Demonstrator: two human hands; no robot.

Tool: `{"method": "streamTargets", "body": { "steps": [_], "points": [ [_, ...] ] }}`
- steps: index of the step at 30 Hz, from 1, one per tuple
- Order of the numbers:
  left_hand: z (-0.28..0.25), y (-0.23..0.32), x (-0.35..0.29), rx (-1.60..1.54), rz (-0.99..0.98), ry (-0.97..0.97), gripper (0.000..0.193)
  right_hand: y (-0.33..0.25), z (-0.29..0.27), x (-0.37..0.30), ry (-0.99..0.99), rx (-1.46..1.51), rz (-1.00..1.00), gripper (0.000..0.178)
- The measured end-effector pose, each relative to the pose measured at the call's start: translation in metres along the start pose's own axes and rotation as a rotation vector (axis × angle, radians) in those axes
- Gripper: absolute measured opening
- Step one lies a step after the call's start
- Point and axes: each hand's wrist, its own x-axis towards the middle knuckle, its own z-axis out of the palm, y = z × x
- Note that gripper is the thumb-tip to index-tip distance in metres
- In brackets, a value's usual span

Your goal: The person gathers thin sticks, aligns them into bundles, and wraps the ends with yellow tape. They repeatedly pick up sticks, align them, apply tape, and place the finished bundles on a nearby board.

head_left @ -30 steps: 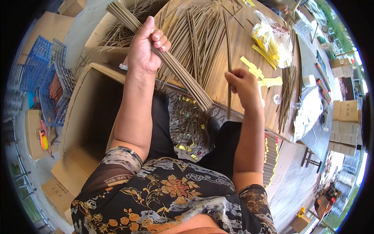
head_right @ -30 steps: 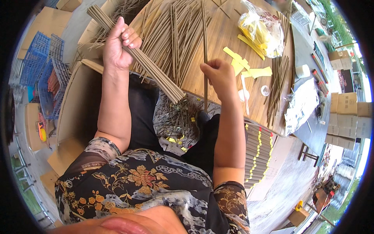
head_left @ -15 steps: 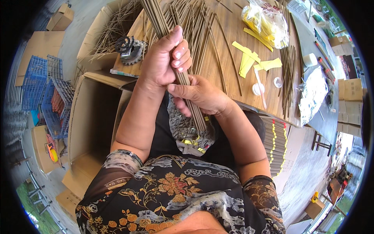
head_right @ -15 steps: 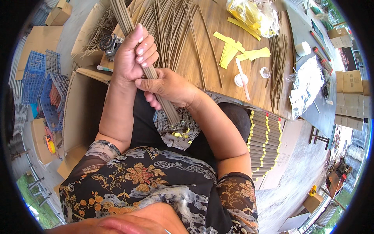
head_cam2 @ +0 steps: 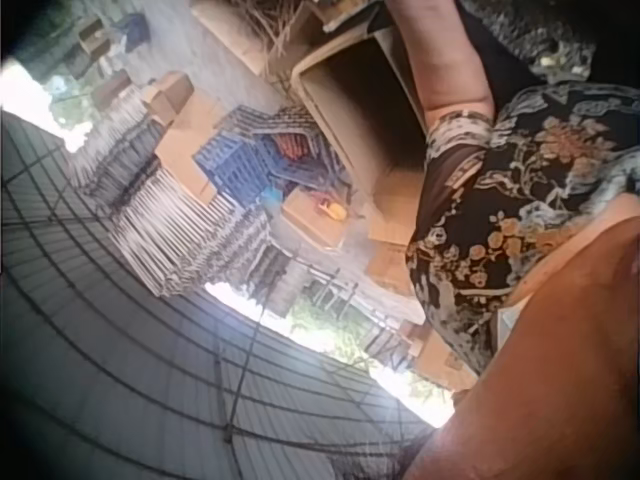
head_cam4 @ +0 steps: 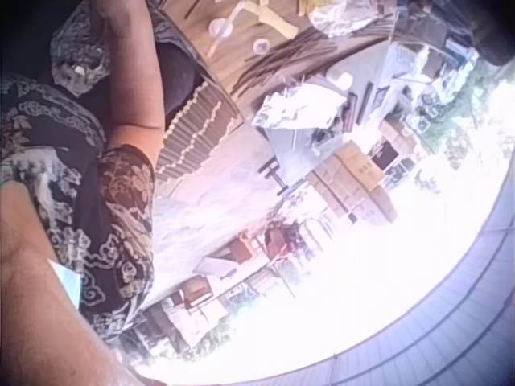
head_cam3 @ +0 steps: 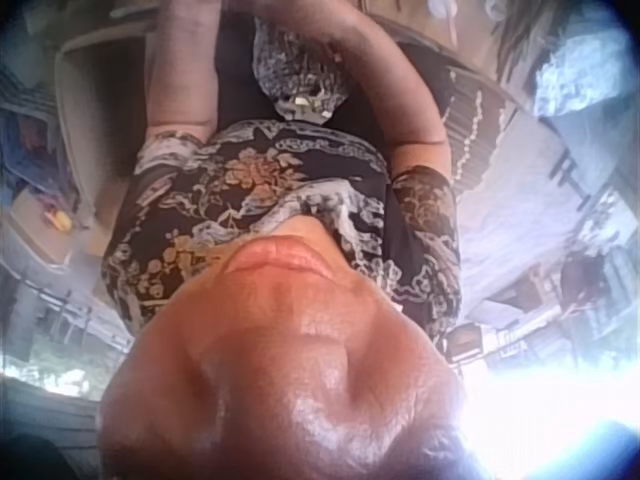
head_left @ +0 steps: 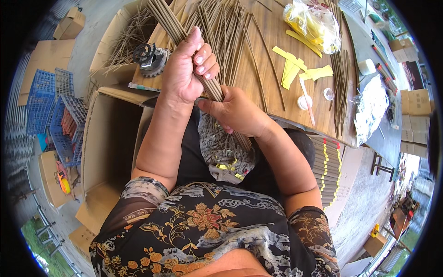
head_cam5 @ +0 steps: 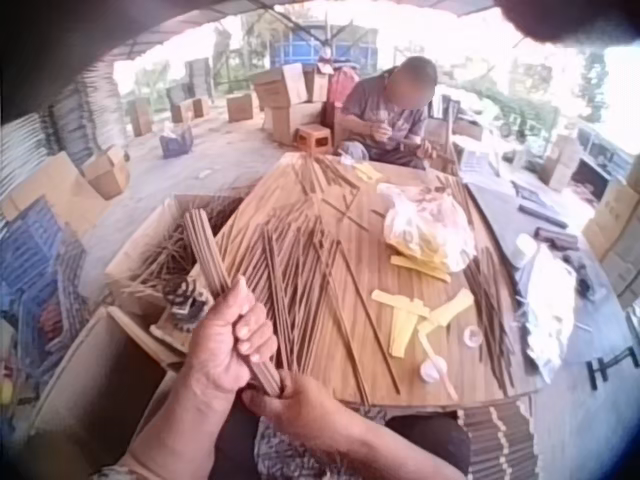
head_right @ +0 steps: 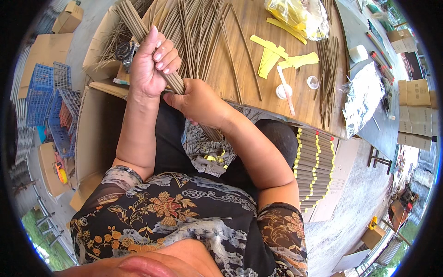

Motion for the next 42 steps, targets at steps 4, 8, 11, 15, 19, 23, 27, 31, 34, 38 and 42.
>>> {"method": "streamTargets", "body": {
  "steps": [4,8,11,15,19,23,27,31,34,38,42],
  "points": [
    [-0.002,-0.005,0.002,0.050,0.036,0.104,0.029,0.012,0.003,0.010,0.205,-0.180,-0.127,0.027],
    [0.002,-0.019,-0.003,0.117,0.044,0.153,0.029,0.022,0.003,0.016,0.336,-0.292,-0.244,0.026],
    [0.008,-0.016,-0.003,0.107,0.099,0.159,0.033,0.013,-0.005,0.012,0.240,-0.289,-0.205,0.034],
    [-0.003,0.002,0.004,0.094,0.174,0.207,0.034,0.007,-0.038,-0.003,0.220,-0.173,-0.309,0.043],
    [-0.005,0.003,0.004,0.074,0.107,0.190,0.036,0.026,-0.072,0.009,0.769,-0.670,-0.071,0.033],
    [-0.012,0.003,0.007,0.073,0.052,0.140,0.037,0.045,-0.077,0.017,0.879,-0.832,-0.023,0.030],
    [-0.014,0.005,0.007,0.071,0.060,0.147,0.037,0.050,-0.087,0.019,0.989,-0.866,-0.031,0.030],
    [-0.013,0.007,0.006,0.047,0.041,0.134,0.036,0.059,-0.093,0.023,1.055,-0.977,0.020,0.028],
    [-0.011,0.008,0.004,0.012,0.034,0.125,0.036,0.059,-0.094,0.026,1.072,-0.986,0.049,0.026],
    [-0.011,0.010,0.004,0.000,-0.009,0.115,0.035,0.055,-0.098,0.019,1.076,-1.011,0.031,0.023],
    [-0.011,0.009,0.004,0.008,-0.020,0.151,0.036,0.055,-0.099,0.019,1.027,-1.080,0.094,0.023]
  ]
}}
